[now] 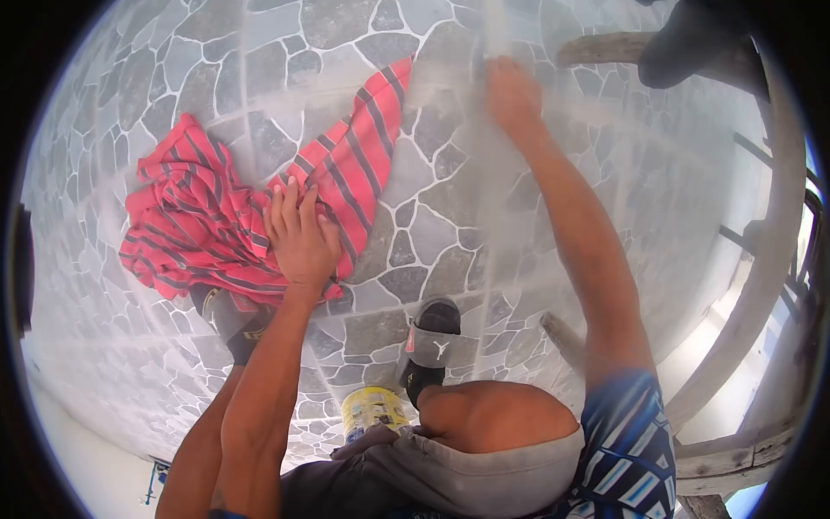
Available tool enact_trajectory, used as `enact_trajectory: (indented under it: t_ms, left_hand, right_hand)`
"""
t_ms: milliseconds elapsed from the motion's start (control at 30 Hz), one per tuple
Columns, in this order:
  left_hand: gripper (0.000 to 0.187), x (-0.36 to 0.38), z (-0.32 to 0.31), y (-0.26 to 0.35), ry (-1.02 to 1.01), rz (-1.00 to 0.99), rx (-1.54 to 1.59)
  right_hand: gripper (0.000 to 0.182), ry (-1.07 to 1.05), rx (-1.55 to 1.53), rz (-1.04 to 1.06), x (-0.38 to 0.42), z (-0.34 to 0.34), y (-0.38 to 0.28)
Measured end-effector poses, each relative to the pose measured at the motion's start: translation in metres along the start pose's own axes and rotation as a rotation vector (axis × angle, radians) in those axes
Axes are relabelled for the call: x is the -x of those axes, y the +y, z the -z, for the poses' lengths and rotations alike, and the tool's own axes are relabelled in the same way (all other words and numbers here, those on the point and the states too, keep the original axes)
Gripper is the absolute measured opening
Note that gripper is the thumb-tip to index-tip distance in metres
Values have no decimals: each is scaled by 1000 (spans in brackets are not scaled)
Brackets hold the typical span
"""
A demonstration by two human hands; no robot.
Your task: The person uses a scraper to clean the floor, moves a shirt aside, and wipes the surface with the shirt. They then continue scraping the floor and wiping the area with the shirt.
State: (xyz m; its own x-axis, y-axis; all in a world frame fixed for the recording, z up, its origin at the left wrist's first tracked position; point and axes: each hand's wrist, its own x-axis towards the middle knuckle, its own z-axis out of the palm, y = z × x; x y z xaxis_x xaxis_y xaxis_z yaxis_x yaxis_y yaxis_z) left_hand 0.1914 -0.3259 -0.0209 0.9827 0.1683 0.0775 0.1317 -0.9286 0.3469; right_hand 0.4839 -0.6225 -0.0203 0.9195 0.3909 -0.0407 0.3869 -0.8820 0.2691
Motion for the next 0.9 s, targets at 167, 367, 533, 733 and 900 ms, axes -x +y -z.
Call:
enact_trajectory:
  t_ms: [167, 367, 533, 733, 900]
  left_hand:
    - [49, -6, 0, 0, -10, 3, -17]
    - [49, -4, -2, -1, -26, 19, -4]
    - [50, -4, 0, 0, -25, 24, -9]
    - [51, -7, -1, -1, -13, 5, 3]
    - [50, -8, 2, -2, -15, 2, -21]
  right_hand:
    - [26, -96, 19, -54, -5, 11, -19]
    - [23, -156, -72, -183, -25, 15, -15]
    - [11, -23, -78, -119, -1, 23, -33]
    - [20, -101, -110, -151, -25, 21, -31]
    - [12, -29, -115, -107, -39, 26, -18]
